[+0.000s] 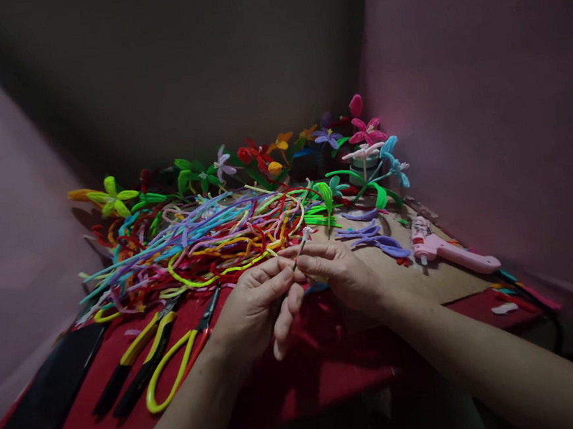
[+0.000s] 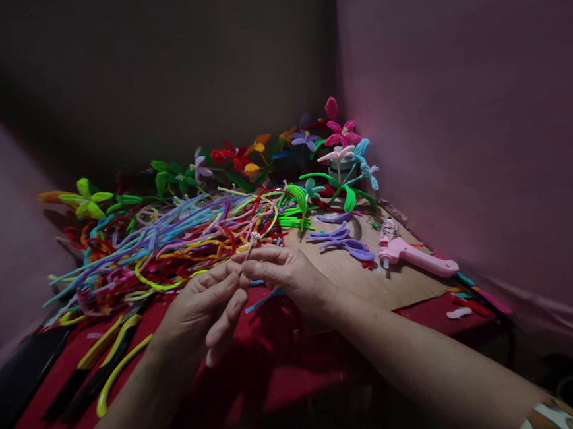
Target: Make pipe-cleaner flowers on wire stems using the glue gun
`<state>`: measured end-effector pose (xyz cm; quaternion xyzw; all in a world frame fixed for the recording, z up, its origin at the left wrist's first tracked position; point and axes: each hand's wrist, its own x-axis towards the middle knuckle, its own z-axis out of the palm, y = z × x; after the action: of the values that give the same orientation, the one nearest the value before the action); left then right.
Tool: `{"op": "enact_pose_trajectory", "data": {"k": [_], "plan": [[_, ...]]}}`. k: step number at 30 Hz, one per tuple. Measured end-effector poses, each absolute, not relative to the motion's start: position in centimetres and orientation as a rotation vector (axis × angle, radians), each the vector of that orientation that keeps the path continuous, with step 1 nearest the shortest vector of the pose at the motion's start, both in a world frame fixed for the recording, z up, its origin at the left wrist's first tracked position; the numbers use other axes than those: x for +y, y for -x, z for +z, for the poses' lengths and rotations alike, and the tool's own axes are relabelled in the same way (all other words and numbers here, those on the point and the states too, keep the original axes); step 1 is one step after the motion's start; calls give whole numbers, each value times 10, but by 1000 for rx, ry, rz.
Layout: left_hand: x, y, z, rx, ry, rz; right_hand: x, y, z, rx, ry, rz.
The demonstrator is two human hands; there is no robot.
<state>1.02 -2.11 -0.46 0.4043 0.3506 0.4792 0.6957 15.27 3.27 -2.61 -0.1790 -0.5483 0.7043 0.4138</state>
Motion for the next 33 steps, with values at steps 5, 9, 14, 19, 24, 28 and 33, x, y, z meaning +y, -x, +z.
{"op": "enact_pose_trajectory", "data": {"k": [5,9,14,19,24,28,33], "plan": [[-19,-8,-7,856,-990,1005,34,-154,-28,-1361,448,1705],[-19,-14,-11,1311,-1390,1218,39,-153,-28,-1392,539,1572],[-21,-17,-11,1299,-1319,1226,39,-152,-28,-1351,512,1674],[-21,-9,-4,930,-1006,1041,36,-154,-25,-1382,429,1701],[-21,-8,-3,908,-1050,959,37,-154,-27,-1395,440,1695],[-19,-15,-7,1280,-1338,1172,38,-153,-28,-1421,603,1526],[-19,-15,-10,1273,-1231,1177,38,-153,-26,-1464,567,1549]]}}
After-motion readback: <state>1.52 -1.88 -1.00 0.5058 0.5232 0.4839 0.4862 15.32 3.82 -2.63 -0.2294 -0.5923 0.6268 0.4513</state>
